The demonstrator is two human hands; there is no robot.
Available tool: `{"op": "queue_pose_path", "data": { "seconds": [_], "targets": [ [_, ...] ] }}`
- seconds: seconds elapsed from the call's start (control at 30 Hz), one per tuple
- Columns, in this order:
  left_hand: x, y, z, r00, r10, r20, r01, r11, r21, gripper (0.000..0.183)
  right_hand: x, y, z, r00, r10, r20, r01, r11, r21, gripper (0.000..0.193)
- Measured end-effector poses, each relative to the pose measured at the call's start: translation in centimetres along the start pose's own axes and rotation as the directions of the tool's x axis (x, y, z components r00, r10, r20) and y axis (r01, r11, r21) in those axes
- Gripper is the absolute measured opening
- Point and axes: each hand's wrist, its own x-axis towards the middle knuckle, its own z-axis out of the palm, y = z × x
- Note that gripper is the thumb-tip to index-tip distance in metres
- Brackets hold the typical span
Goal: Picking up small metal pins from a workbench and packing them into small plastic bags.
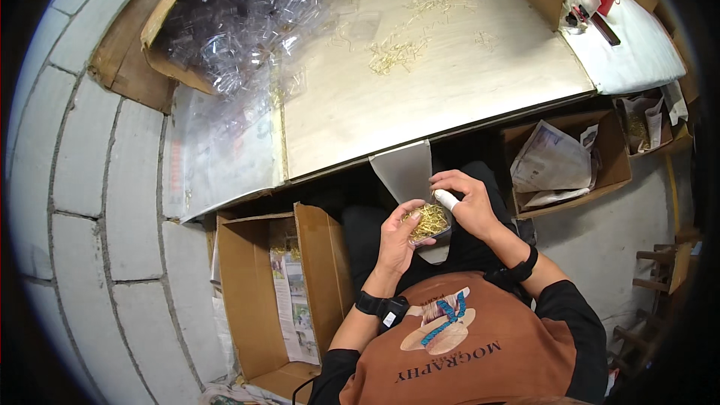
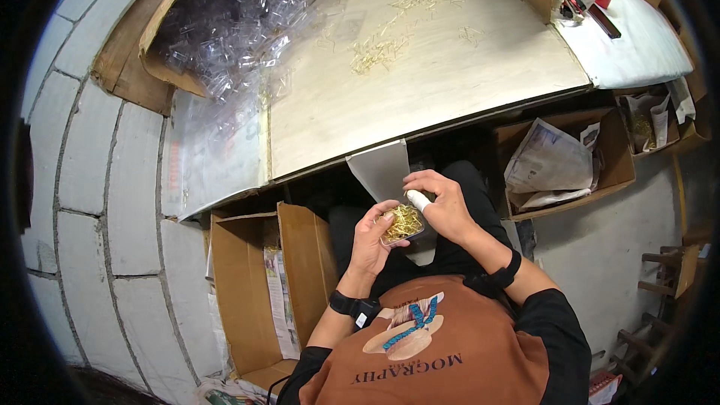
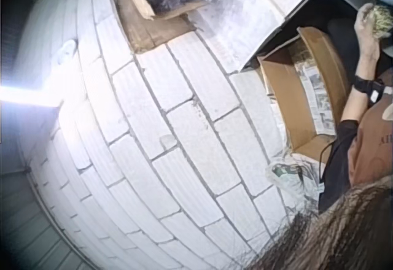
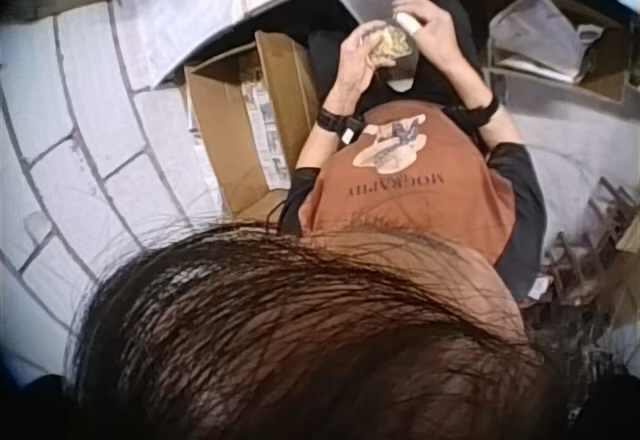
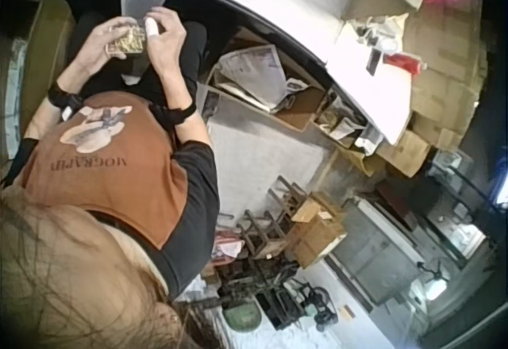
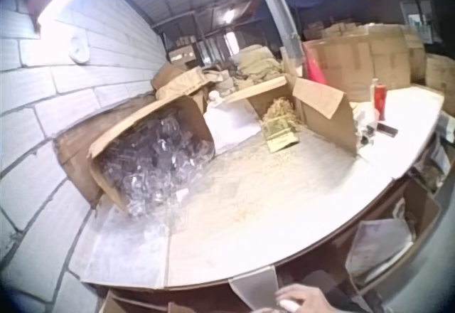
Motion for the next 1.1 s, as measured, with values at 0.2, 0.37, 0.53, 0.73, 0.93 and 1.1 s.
{"op": "queue_pose_path", "data": {
  "seconds": [0.2, 0.37, 0.53, 0.73, 0.93, 1.1],
  "targets": [
    [0.9, -1.2, 1.2, 0.999, 0.021, 0.033, -0.019, 0.998, -0.068, 0.031, -0.7, -1.5, -2.0, 0.965, -0.148, 0.215, 0.209, 0.931, -0.298, 0.025],
    [1.3, -0.7, 2.2, 0.999, 0.036, 0.041, -0.031, 0.993, -0.118, 0.033, -0.6, -1.4, -3.4, 0.967, -0.216, 0.135, 0.246, 0.928, -0.278, 0.038],
    [1.6, 0.2, 2.2, 0.999, 0.048, -0.004, -0.048, 0.997, -0.059, 0.027, -0.2, -2.0, -1.9, 0.954, -0.047, 0.296, 0.115, 0.97, -0.217, 0.057],
    [-0.5, 4.9, -1.6, 0.98, 0.176, -0.095, -0.182, 0.982, -0.054, 0.025, 1.1, -3.4, 0.5, 0.959, -0.15, 0.241, 0.193, 0.967, -0.167, 0.049],
    [-4.9, 11.8, -8.5, 0.911, 0.344, -0.229, -0.352, 0.936, 0.006, 0.031, 0.2, -2.5, 0.4, 0.973, 0.016, 0.229, 0.014, 0.991, -0.13, 0.04],
    [-11.0, 15.5, -16.6, 0.783, 0.465, -0.413, -0.479, 0.875, 0.078, 0.036, 0.0, -2.3, 1.4, 0.962, 0.135, 0.236, -0.082, 0.972, -0.222, 0.039]
  ]
}}
